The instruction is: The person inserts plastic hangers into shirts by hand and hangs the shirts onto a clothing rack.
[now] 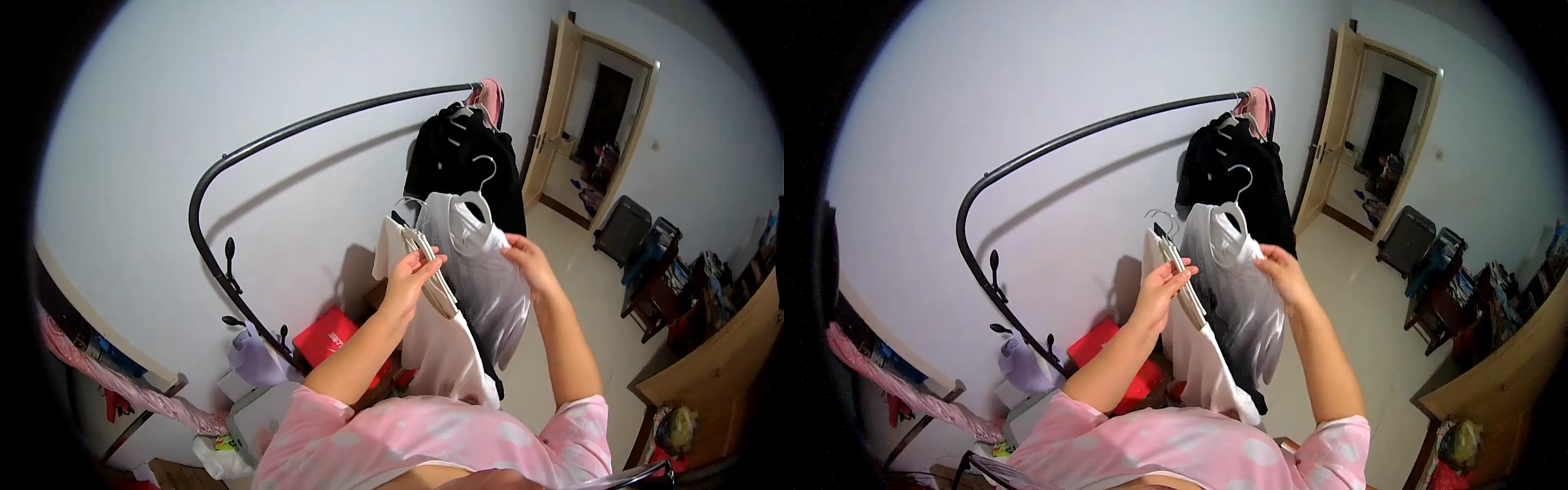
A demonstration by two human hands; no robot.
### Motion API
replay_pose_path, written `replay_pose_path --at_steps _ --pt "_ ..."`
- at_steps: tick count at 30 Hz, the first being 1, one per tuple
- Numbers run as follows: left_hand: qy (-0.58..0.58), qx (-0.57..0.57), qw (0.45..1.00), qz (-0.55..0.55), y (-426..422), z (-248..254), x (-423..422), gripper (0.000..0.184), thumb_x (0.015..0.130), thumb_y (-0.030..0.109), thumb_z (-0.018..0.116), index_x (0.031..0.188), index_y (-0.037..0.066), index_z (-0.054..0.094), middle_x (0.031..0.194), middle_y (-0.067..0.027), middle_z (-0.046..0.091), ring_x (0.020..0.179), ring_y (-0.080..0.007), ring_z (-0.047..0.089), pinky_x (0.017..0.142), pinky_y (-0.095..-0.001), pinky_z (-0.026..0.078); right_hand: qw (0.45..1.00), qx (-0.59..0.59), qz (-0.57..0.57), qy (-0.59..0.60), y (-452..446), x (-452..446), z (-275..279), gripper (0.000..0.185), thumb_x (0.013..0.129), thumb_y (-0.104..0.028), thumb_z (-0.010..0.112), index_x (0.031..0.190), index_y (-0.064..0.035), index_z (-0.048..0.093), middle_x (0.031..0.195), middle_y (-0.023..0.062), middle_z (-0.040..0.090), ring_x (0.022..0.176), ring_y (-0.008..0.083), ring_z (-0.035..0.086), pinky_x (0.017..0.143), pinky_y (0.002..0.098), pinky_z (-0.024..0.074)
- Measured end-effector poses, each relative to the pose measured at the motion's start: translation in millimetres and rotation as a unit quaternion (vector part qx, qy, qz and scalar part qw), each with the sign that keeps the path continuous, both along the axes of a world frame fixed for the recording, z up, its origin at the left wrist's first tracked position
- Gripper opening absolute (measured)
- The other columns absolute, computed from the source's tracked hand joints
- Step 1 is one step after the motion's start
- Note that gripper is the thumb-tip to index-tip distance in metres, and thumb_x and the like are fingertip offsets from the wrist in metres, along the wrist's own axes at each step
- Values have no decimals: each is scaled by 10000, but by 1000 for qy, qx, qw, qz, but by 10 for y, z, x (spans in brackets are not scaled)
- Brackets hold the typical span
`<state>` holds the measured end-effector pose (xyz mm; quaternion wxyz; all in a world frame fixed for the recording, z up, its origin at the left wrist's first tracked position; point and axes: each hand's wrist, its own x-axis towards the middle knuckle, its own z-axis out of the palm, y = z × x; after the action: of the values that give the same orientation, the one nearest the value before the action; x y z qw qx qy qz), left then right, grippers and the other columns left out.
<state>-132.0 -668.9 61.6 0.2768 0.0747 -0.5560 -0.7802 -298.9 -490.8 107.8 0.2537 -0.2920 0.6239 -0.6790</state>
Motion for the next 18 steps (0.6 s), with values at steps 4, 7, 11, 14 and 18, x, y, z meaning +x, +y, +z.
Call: replay_pose_path --at_steps 4,7,11,14,18 --pt "-6 -12 1000 11 -89 180 88 394 886 170 630 1226 0 529 1053 -50 635 948 -75 536 822 -222 380 1000 -11 -5 22 -428 -466 462 311 834 -109 590 1135 -29 600 999 76 651 878 177 607 814 321 474" --pt "-4 6 1000 21 -176 213 81 403 881 133 643 1216 -48 510 1089 -90 611 1059 -133 557 939 -267 393 997 7 -34 66 -770 -744 820 304 805 -122 590 1090 -34 648 955 64 663 860 173 608 805 307 465" --pt "-20 -6 998 55 -254 182 7 391 893 152 629 1213 -43 518 1090 -100 623 1048 -126 555 936 -253 388 998 -21 -14 56 -1207 -1223 1078 304 775 -122 587 1048 -26 681 933 55 666 819 156 601 780 276 447" --pt "-23 -9 995 92 -294 150 -96 365 891 156 625 1212 0 548 1034 -41 647 851 -59 491 761 -209 351 996 -24 -38 76 -1488 -1444 1219 277 775 -131 591 1010 -26 692 905 50 667 790 154 593 758 282 447" --pt "-33 4 992 122 -347 87 -242 348 892 164 616 1209 28 569 1018 -16 660 729 -18 437 650 -181 315 997 -34 5 70 -1806 -1855 1101 265 775 -128 591 997 -15 684 889 48 664 796 160 602 754 288 456"
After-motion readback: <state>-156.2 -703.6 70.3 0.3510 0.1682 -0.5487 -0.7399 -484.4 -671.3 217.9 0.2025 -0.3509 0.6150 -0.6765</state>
